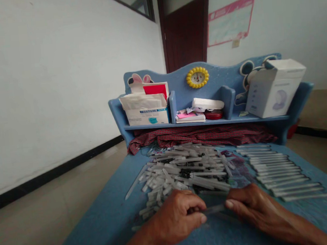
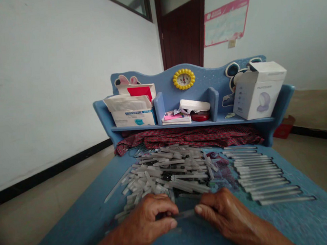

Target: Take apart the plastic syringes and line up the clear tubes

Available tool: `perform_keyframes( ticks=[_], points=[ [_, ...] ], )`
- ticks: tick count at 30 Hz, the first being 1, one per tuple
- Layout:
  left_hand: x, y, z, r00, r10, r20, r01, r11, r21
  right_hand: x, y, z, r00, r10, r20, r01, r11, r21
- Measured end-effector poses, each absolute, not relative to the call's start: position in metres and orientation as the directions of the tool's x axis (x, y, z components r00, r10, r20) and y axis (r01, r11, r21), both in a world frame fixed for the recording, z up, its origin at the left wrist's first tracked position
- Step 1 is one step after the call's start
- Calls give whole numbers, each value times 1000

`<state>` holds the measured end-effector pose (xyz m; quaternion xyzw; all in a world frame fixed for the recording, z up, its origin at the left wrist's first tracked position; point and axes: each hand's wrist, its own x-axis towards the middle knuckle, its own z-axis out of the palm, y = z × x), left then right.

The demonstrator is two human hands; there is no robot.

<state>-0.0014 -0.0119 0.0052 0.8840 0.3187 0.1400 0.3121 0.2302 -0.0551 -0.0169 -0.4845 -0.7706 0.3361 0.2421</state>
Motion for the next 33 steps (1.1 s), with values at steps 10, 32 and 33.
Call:
perform_keyframes(
  ticks=[10, 32, 33],
  points=[
    [1, -12, 7, 769, 637, 60, 499, -657, 565, 227, -54, -15, -413, 910, 34, 537, 273, -798],
    [2, -15, -10, 847, 280, 452, 326, -945, -27, 226, -55, -30, -377, 893, -247, 419, -73, -905],
    [2, -15, -10, 846, 270, 459, 324, -945, -42, 226, -55, -30, -382, 888, -257, 417, -82, -905]
  ],
)
